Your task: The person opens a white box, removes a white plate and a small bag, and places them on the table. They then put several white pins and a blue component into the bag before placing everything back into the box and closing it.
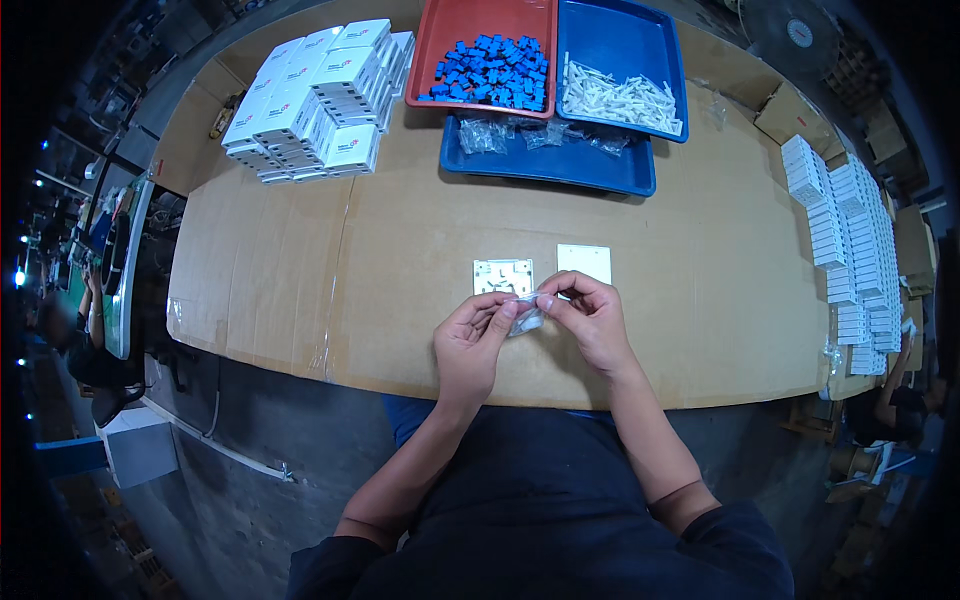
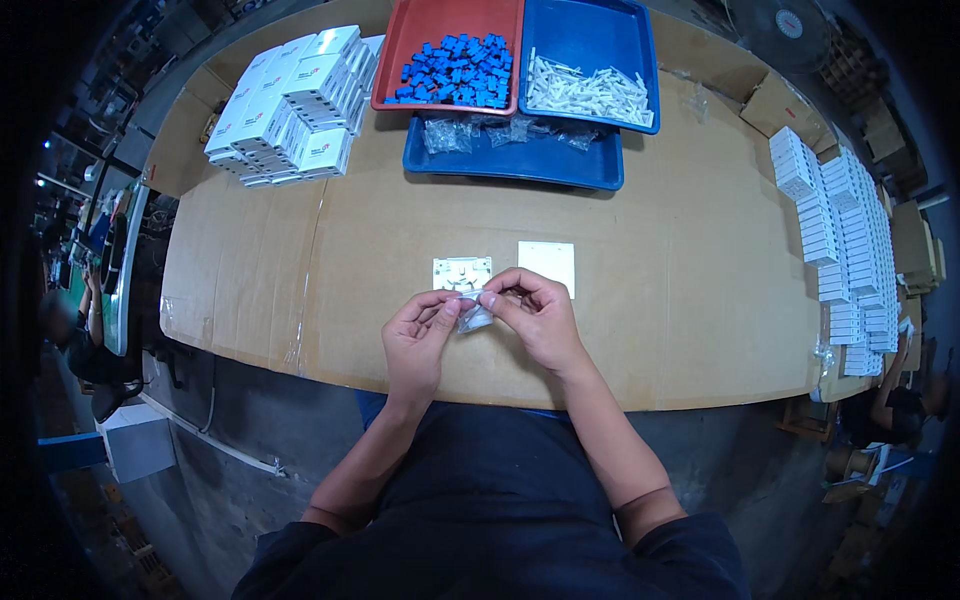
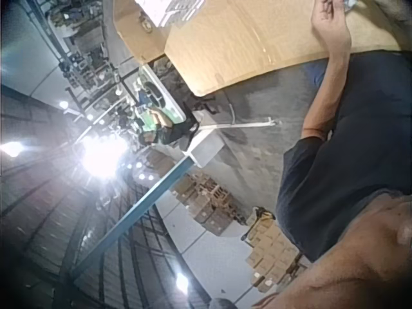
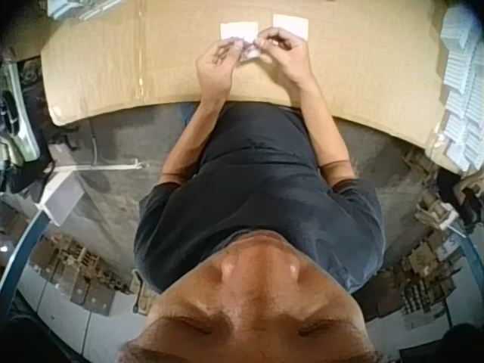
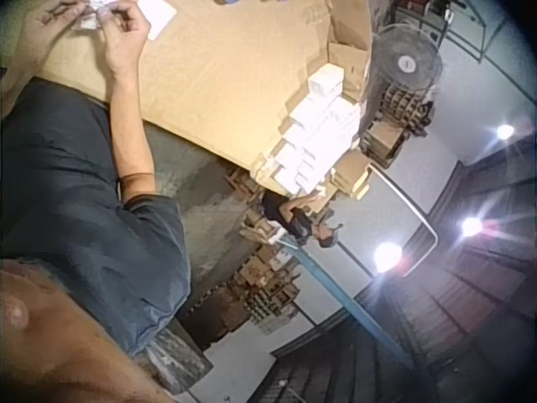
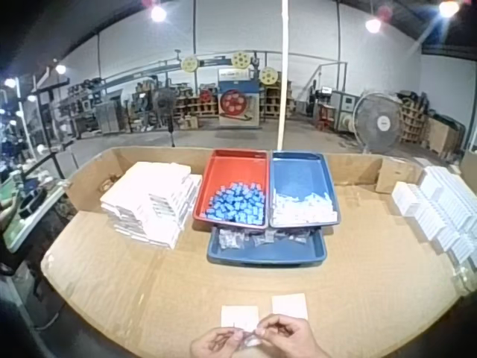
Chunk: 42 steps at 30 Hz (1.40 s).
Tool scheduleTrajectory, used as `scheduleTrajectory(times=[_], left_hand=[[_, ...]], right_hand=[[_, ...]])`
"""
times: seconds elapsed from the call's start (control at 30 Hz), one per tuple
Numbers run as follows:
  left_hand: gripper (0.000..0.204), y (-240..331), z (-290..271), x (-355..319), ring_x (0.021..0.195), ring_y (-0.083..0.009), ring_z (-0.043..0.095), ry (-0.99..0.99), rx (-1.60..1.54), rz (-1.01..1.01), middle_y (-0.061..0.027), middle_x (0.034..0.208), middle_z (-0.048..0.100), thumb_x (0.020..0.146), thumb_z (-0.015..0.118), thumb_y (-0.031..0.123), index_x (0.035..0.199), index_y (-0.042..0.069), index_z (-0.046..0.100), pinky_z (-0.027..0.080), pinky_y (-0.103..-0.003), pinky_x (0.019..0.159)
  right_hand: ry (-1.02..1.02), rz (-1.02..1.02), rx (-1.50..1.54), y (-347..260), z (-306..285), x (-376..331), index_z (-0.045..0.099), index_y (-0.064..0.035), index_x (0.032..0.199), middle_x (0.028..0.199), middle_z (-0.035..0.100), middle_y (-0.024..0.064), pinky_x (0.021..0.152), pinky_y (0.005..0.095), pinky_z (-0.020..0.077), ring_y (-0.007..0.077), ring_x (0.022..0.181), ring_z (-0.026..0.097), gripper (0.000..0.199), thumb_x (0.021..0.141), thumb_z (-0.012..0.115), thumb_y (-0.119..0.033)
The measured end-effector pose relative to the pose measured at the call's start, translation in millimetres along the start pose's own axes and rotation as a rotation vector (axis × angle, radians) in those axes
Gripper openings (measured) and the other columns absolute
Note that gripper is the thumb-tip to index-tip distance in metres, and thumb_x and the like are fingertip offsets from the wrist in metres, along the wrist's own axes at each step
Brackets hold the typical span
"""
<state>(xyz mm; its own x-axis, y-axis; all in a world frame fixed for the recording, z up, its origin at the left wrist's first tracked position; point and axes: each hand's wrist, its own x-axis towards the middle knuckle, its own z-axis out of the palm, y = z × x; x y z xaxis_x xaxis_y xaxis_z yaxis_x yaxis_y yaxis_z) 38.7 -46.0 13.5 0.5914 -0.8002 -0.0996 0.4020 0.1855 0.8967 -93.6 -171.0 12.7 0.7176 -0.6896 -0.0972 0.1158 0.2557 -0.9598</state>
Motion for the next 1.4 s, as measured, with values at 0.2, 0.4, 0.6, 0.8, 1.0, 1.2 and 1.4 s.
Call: scheduleTrajectory(times=[0.2, 0.4, 0.6, 0.8, 1.0, 1.2, 1.4], left_hand=[[0.019, -4, -5, 0, 0.106, -0.0176, 0.072, -0.031, 0.026, -0.007, -0.0152, 0.111, 0.074, 0.104, 0.064, 0.004, 0.118, -0.009, 0.066, 0.058, -0.029, 0.096], [0.014, -8, -6, 0, 0.101, -0.0133, 0.070, -0.037, 0.050, 0.049, -0.0100, 0.106, 0.072, 0.104, 0.065, 0.004, 0.114, -0.007, 0.066, 0.057, -0.027, 0.093], [0.013, -14, -10, -1, 0.101, -0.0126, 0.069, -0.044, 0.141, 0.097, -0.0097, 0.108, 0.072, 0.103, 0.065, 0.001, 0.113, -0.007, 0.065, 0.056, -0.026, 0.092], [0.011, -13, -10, -2, 0.102, -0.0119, 0.068, -0.108, 0.138, 0.042, -0.0088, 0.107, 0.070, 0.103, 0.064, 0.000, 0.113, -0.006, 0.066, 0.055, -0.027, 0.093], [0.011, -16, -13, -3, 0.104, -0.0121, 0.067, -0.140, 0.187, 0.143, -0.0095, 0.111, 0.070, 0.104, 0.063, -0.001, 0.113, -0.006, 0.066, 0.055, -0.027, 0.093], [0.013, -9, -9, -2, 0.105, -0.0126, 0.068, -0.133, 0.060, -0.012, -0.0091, 0.111, 0.071, 0.104, 0.064, 0.001, 0.115, -0.005, 0.066, 0.055, -0.026, 0.093], [0.012, -12, -19, 2, 0.103, -0.0132, 0.069, -0.143, -0.028, -0.046, -0.0101, 0.110, 0.073, 0.102, 0.067, 0.001, 0.112, -0.005, 0.068, 0.056, -0.026, 0.092]], right_hand=[[0.002, -0.058, -0.037, 2, 0, -1, 0.072, 0.0006, 0.102, 0.095, 0.070, 0.0015, 0.078, 0.0216, 0.0511, 0.0062, 0.087, 0.064, 0.006, 0.096, 0.073, 0.000], [-0.006, 0.020, 0.061, 7, 1, -2, 0.070, 0.0007, 0.105, 0.098, 0.070, 0.0027, 0.082, 0.0232, 0.0527, 0.0074, 0.092, 0.065, 0.009, 0.097, 0.072, 0.000], [-0.050, -0.005, 0.073, 6, 8, -3, 0.070, -0.0008, 0.102, 0.100, 0.068, 0.0023, 0.082, 0.0237, 0.0509, 0.0083, 0.093, 0.062, 0.007, 0.097, 0.073, -0.004], [-0.104, 0.002, 0.063, 5, 7, -4, 0.068, 0.0008, 0.106, 0.102, 0.066, 0.0025, 0.083, 0.0225, 0.0503, 0.0072, 0.094, 0.061, 0.009, 0.099, 0.071, -0.003], [-0.171, -0.045, 0.023, 9, 3, -4, 0.065, 0.0011, 0.109, 0.104, 0.063, 0.0013, 0.084, 0.0215, 0.0504, 0.0060, 0.095, 0.061, 0.009, 0.100, 0.068, 0.000], [-0.146, -0.001, 0.033, 4, 4, -3, 0.067, 0.0017, 0.106, 0.102, 0.064, 0.0024, 0.085, 0.0234, 0.0521, 0.0076, 0.096, 0.063, 0.007, 0.099, 0.069, 0.000], [-0.136, -0.068, -0.087, 8, 2, -4, 0.071, 0.0017, 0.101, 0.100, 0.068, 0.0055, 0.086, 0.0271, 0.0531, 0.0113, 0.095, 0.065, 0.004, 0.097, 0.071, 0.001]])
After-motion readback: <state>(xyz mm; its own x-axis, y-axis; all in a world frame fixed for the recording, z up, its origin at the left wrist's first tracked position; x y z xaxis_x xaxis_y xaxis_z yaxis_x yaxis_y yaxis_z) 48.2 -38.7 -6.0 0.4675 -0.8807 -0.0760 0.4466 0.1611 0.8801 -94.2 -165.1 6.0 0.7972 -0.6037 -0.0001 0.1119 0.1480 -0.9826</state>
